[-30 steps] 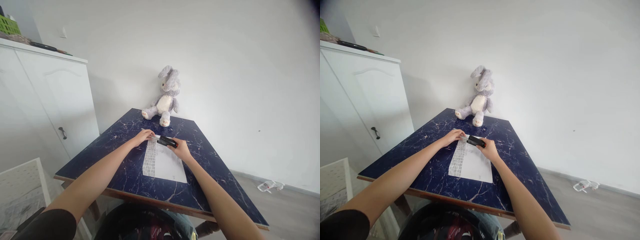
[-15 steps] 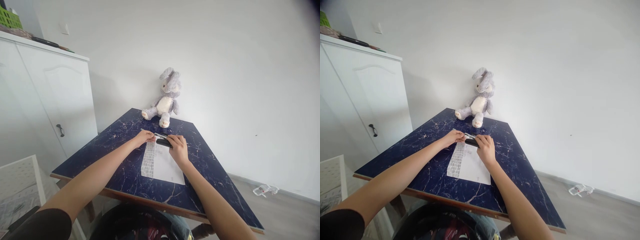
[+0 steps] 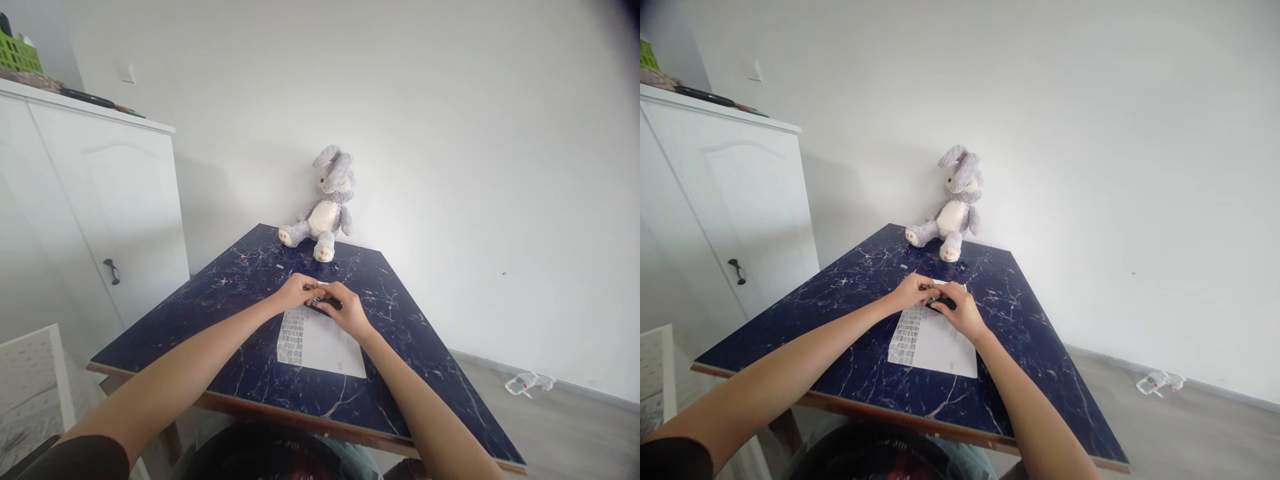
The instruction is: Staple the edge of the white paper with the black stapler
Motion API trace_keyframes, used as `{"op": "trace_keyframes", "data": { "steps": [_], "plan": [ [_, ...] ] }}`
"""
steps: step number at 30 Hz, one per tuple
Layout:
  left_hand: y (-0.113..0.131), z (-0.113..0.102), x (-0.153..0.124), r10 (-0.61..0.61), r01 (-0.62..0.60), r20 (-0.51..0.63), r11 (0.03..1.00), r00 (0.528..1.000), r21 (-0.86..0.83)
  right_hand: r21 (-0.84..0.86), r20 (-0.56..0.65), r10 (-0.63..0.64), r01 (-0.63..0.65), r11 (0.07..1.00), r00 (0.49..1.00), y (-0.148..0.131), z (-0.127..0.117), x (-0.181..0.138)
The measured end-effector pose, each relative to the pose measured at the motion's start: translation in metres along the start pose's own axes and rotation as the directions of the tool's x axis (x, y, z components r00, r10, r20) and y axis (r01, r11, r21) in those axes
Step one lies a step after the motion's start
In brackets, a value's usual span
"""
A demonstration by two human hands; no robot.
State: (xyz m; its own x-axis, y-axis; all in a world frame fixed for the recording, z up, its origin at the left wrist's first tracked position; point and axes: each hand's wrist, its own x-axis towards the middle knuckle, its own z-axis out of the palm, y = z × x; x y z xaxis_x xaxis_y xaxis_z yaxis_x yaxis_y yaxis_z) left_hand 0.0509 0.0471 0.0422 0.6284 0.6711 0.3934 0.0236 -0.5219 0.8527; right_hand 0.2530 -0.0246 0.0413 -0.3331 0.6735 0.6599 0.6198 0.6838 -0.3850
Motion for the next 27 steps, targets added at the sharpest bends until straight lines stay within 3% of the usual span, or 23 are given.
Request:
{"op": "trace_keyframes", "data": {
  "steps": [3, 5, 8, 10, 12, 14, 17, 19, 27],
  "plan": [
    [0.005, 0.010, -0.001, 0.012, -0.012, 0.057, 1.000, 0.998, 0.002, -0.037, -0.050, -0.051, 0.049, 0.998, 0.997, -0.002, 0.001, -0.001],
    [0.003, 0.005, -0.001, 0.028, -0.029, 0.013, 0.998, 1.000, 0.050, -0.074, -0.119, -0.013, 0.004, 0.997, 0.993, 0.008, -0.005, -0.001],
    [-0.010, -0.022, 0.002, 0.083, -0.023, -0.204, 0.959, 0.975, 0.282, -0.170, -0.230, 0.142, -0.184, 0.968, 0.963, 0.039, -0.024, -0.001],
    [-0.025, -0.046, 0.003, 0.106, 0.093, -0.357, 0.862, 0.928, 0.499, -0.223, -0.299, 0.299, -0.371, 0.902, 0.906, 0.067, -0.040, -0.006],
    [-0.043, -0.068, 0.003, 0.040, 0.248, -0.398, 0.723, 0.917, 0.644, -0.227, -0.323, 0.451, -0.531, 0.817, 0.832, 0.095, -0.055, -0.015],
    [-0.060, -0.083, 0.003, -0.091, 0.333, -0.347, 0.581, 0.933, 0.742, -0.264, -0.344, 0.557, -0.647, 0.715, 0.756, 0.119, -0.066, -0.026],
    [-0.075, -0.090, 0.003, -0.314, 0.378, -0.245, 0.495, 0.917, 0.782, -0.341, -0.371, 0.635, -0.735, 0.586, 0.678, 0.141, -0.069, -0.040],
    [-0.078, -0.089, 0.004, -0.343, 0.377, -0.218, 0.515, 0.914, 0.770, -0.369, -0.356, 0.646, -0.737, 0.566, 0.675, 0.148, -0.067, -0.044],
    [-0.070, -0.090, 0.002, -0.179, 0.334, -0.302, 0.719, 0.936, 0.610, -0.446, -0.336, 0.525, -0.623, 0.643, 0.782, 0.139, -0.061, -0.034]
  ]
}}
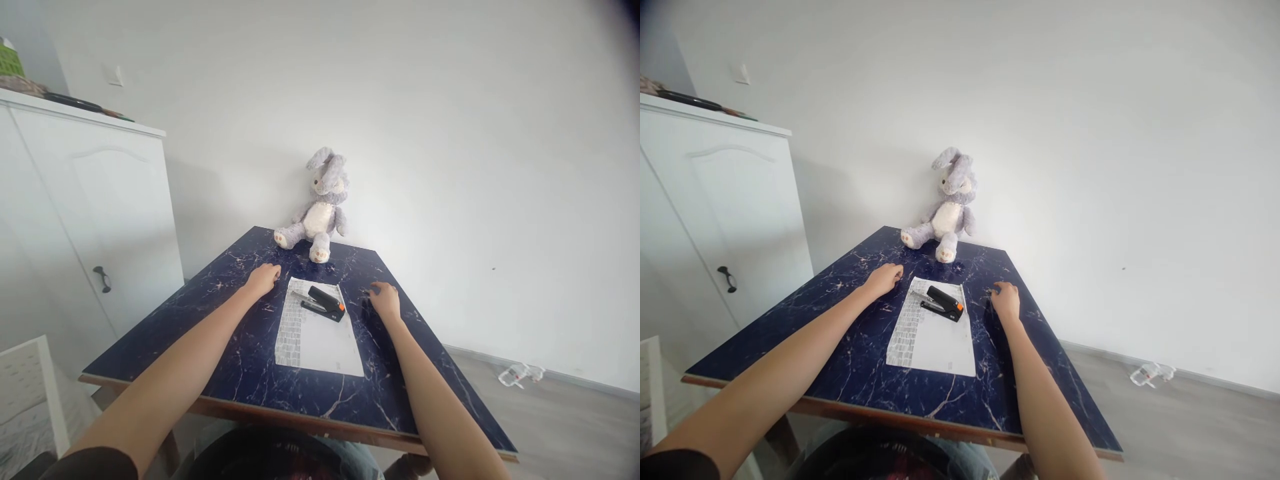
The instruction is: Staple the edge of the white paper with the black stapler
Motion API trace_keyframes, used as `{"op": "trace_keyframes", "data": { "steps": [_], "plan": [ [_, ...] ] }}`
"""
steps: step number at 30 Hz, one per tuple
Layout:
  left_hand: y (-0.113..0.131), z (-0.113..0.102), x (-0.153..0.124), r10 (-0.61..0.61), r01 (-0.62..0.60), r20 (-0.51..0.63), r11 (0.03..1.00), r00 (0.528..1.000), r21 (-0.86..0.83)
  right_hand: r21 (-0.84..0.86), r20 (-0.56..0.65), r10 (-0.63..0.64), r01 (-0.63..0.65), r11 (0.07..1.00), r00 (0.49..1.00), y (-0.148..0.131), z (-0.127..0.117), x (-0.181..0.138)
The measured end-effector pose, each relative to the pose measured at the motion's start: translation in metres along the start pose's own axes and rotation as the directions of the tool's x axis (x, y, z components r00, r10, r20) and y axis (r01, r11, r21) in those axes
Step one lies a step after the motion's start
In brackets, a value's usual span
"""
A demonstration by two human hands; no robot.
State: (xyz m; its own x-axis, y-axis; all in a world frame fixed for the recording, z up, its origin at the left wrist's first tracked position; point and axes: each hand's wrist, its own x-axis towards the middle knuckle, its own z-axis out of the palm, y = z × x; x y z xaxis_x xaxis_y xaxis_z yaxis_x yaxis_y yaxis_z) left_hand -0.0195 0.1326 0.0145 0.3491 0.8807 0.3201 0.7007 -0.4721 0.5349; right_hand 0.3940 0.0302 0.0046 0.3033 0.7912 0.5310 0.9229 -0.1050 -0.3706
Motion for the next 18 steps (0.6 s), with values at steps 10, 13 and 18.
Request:
{"op": "trace_keyframes", "data": {
  "steps": [10, 13, 18],
  "plan": [
    [0.023, 0.015, 0.003, -0.178, 0.053, -0.116, 0.735, 0.977, -0.676, 0.204, 0.060, -0.333, 0.315, 0.927, 0.941, -0.037, 0.015, -0.012],
    [0.031, 0.016, -0.001, -0.155, 0.047, -0.068, 0.637, 0.986, -0.770, 0.225, 0.085, -0.356, 0.330, 0.917, 0.931, -0.040, 0.016, -0.013],
    [0.045, 0.015, -0.007, -0.107, 0.061, 0.018, 0.417, 0.994, -0.907, 0.241, 0.105, -0.356, 0.324, 0.915, 0.928, -0.039, 0.017, -0.011]
  ]
}}
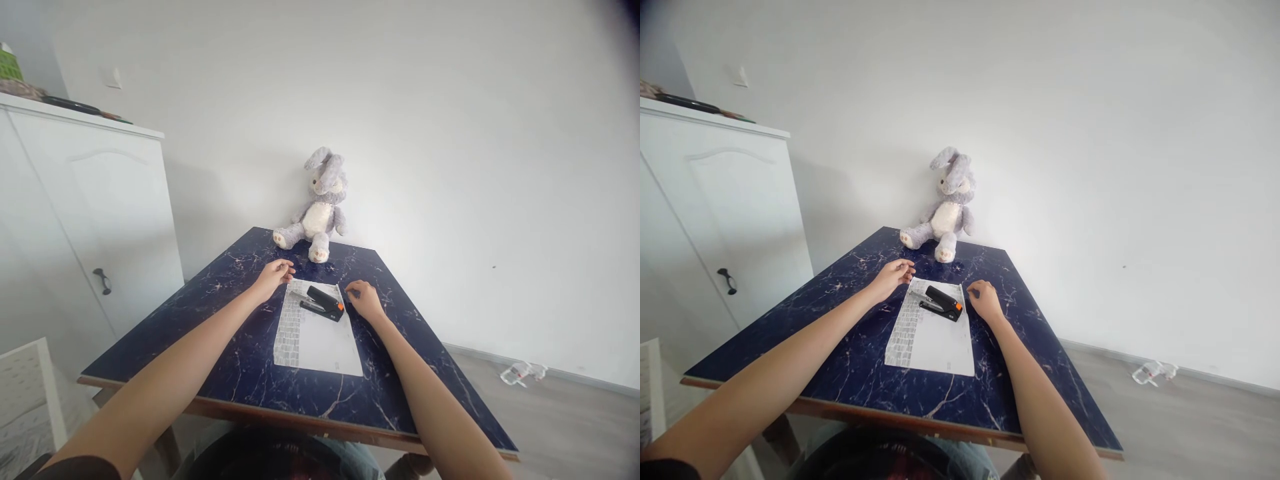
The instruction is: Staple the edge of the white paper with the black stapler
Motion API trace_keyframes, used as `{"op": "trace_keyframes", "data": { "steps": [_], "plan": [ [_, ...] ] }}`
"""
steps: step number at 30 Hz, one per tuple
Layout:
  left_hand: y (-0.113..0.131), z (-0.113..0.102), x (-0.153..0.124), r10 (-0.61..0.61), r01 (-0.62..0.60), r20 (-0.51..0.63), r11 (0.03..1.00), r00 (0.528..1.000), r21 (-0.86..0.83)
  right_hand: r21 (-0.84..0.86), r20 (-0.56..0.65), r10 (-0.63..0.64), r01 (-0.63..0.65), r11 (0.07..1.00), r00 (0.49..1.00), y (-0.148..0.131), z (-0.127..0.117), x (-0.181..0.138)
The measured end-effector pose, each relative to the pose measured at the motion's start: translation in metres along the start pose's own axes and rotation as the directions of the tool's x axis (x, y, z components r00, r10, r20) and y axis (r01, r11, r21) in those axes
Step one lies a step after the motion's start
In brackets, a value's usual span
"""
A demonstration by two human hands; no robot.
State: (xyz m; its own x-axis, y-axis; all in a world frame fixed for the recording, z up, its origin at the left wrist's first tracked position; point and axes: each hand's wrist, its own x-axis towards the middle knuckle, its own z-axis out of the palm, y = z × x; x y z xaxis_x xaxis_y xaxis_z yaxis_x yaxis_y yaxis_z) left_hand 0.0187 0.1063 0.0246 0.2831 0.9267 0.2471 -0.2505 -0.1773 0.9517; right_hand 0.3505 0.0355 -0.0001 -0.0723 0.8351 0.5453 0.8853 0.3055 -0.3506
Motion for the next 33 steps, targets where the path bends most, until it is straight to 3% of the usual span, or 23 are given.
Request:
{"op": "trace_keyframes", "data": {
  "steps": [3, 7, 9, 11, 14, 17, 23, 33],
  "plan": [
    [0.002, 0.004, 0.000, -0.075, 0.077, 0.028, 0.993, 0.997, -0.087, 0.001, -0.006, 0.010, -0.010, 1.000, 1.000, -0.001, 0.000, 0.000],
    [0.007, 0.005, 0.000, -0.121, 0.129, 0.108, 0.989, 0.987, -0.074, 0.017, 0.004, 0.003, -0.003, 1.000, 1.000, -0.009, -0.003, 0.000],
    [0.010, 0.005, -0.001, -0.042, 0.038, 0.159, 0.999, 0.986, 0.025, 0.025, 0.005, -0.014, 0.014, 1.000, 1.000, -0.014, -0.005, -0.001],
    [0.012, 0.004, -0.004, 0.058, -0.107, 0.205, 0.966, 0.977, 0.236, 0.037, -0.005, -0.024, 0.024, 0.999, 1.000, -0.019, -0.006, -0.002],
    [0.015, 0.002, -0.009, 0.124, -0.266, 0.297, 0.820, 0.947, 0.506, 0.076, -0.020, -0.037, 0.039, 0.996, 0.999, -0.025, -0.004, -0.002],
    [0.016, 0.001, -0.014, 0.081, -0.317, 0.366, 0.692, 0.927, 0.648, 0.126, -0.019, -0.073, 0.075, 0.989, 0.997, -0.028, 0.000, -0.001],
    [0.015, 0.012, -0.022, 0.009, -0.407, 0.497, 0.587, 0.868, 0.700, 0.142, -0.004, -0.098, 0.098, 0.985, 0.995, -0.030, 0.005, -0.002],
    [0.013, 0.019, -0.022, -0.063, -0.390, 0.513, 0.571, 0.856, 0.722, 0.146, 0.051, -0.115, 0.107, 0.984, 0.992, -0.044, -0.002, -0.002]
  ]
}}
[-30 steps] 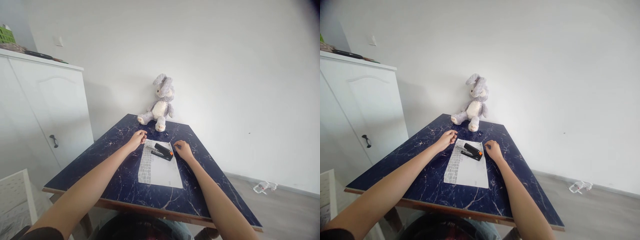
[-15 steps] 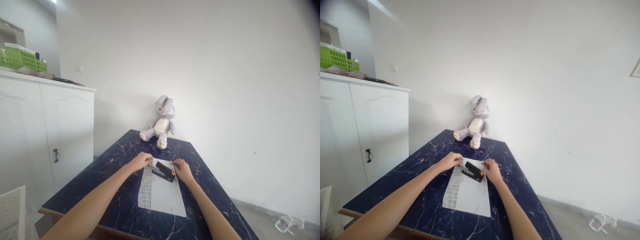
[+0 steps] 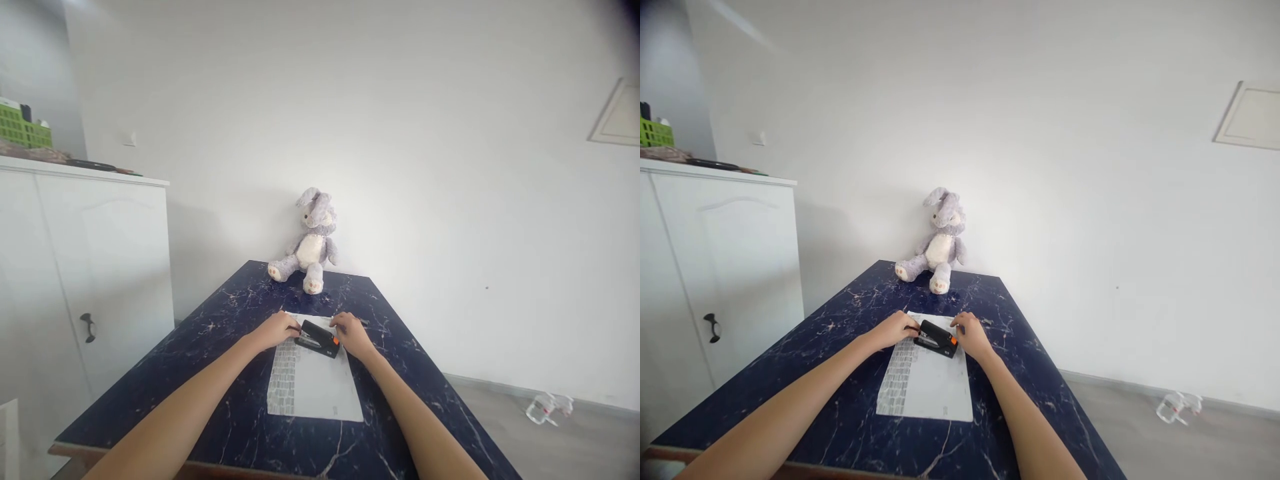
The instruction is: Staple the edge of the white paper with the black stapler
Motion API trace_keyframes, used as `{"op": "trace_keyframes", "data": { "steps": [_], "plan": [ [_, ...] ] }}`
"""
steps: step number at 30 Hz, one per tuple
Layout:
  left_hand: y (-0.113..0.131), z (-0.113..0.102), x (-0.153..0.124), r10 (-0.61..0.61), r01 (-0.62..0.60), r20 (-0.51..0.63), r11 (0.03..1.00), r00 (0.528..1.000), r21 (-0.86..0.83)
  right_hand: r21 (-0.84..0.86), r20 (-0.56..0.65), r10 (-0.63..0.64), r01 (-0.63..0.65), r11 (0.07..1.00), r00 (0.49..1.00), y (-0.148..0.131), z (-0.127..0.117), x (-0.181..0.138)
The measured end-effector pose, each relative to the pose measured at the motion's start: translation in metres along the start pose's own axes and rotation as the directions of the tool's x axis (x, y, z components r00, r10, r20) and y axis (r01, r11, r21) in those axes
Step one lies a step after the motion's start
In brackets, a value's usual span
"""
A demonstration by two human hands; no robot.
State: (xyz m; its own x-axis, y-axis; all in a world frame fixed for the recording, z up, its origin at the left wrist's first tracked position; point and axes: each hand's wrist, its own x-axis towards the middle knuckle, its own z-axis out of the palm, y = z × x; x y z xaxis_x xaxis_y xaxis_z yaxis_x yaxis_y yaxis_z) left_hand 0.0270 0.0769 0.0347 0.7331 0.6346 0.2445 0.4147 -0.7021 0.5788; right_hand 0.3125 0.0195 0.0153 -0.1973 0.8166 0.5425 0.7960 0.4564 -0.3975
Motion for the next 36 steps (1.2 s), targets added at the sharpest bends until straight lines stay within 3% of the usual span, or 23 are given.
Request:
{"op": "trace_keyframes", "data": {
  "steps": [8, 14, 19, 22, 24, 27, 31, 34, 36],
  "plan": [
    [-0.002, -0.002, 0.006, -0.079, 0.078, 0.008, 0.992, 0.997, 0.098, 0.043, 0.036, -0.048, 0.047, 0.998, 0.998, -0.003, -0.001, 0.000],
    [0.001, -0.011, 0.003, 0.013, -0.018, 0.050, 0.996, 0.999, 0.084, 0.141, -0.016, 0.025, -0.022, 0.990, 1.000, -0.013, -0.008, 0.002],
    [-0.013, -0.029, -0.008, -0.068, 0.069, 0.046, 0.997, 0.997, -0.030, 0.316, 0.113, -0.125, 0.084, 0.945, 0.986, -0.035, -0.007, -0.001],
    [-0.025, -0.035, -0.012, -0.143, 0.154, 0.067, 0.971, 0.987, -0.185, 0.327, 0.137, -0.104, 0.054, 0.944, 0.985, -0.041, 0.000, -0.003],
    [-0.028, -0.032, -0.011, -0.161, 0.177, 0.080, 0.947, 0.984, -0.269, 0.362, 0.142, -0.091, 0.034, 0.931, 0.986, -0.042, 0.002, -0.004],
    [-0.020, -0.019, -0.006, -0.100, 0.100, 0.017, 0.946, 0.995, -0.310, 0.445, 0.129, -0.136, 0.065, 0.893, 0.982, -0.043, -0.001, -0.005],
    [0.002, 0.002, 0.002, 0.010, -0.023, -0.056, 0.972, 0.998, -0.233, 0.508, 0.103, -0.172, 0.097, 0.856, 0.980, -0.050, -0.005, -0.006],
    [0.012, 0.005, 0.006, 0.007, -0.017, -0.052, 0.981, 0.999, -0.194, 0.492, 0.072, -0.123, 0.072, 0.867, 0.990, -0.054, -0.006, -0.002],
    [0.015, 0.003, 0.008, -0.015, -0.004, -0.110, 0.986, 0.994, -0.167, 0.478, 0.042, -0.089, 0.058, 0.876, 0.995, -0.051, -0.011, 0.003]
  ]
}}
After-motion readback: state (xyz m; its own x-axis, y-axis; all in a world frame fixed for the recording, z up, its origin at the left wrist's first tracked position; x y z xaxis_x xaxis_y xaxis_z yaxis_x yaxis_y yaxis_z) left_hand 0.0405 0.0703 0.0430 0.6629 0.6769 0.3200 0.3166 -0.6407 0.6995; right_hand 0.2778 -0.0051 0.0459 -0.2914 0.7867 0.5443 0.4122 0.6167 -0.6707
